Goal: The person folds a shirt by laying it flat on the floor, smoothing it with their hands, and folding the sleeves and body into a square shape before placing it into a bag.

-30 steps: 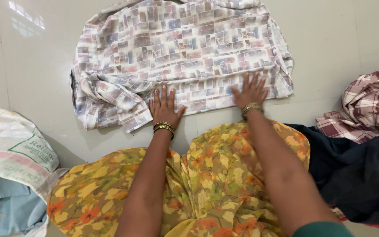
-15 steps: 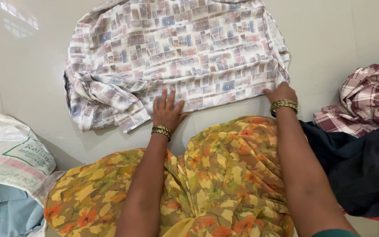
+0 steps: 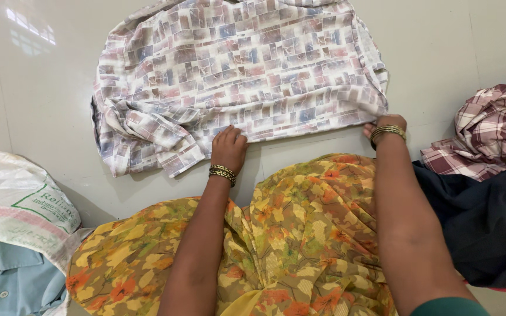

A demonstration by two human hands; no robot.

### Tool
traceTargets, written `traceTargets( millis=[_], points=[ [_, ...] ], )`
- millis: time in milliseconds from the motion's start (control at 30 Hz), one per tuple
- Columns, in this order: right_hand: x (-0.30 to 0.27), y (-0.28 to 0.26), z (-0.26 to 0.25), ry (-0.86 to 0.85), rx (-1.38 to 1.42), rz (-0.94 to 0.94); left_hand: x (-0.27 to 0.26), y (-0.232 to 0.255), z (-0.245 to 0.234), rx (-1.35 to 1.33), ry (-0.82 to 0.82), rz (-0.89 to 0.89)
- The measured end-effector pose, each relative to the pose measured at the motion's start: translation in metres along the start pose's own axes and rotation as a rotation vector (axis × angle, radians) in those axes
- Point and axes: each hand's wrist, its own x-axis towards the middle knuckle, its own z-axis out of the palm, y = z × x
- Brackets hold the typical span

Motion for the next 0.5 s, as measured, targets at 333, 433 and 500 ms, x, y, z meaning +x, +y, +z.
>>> traceTargets(
  millis=[333, 433, 500],
  points=[
    [0.060, -0.005, -0.026, 0.056, 0.374, -0.432, 0.004, 0.003, -0.011, -0.071, -0.040, -0.026],
    [0.082, -0.016, -0.036, -0.055, 0.562, -0.554, 0.008, 0.006, -0.020, -0.054, -0.125, -0.064],
    [0.081, -0.015, -0.038, 0.078, 0.429, -0.507, 0.010, 0.008, -0.027, -0.060, -0.158, -0.068]
  ],
)
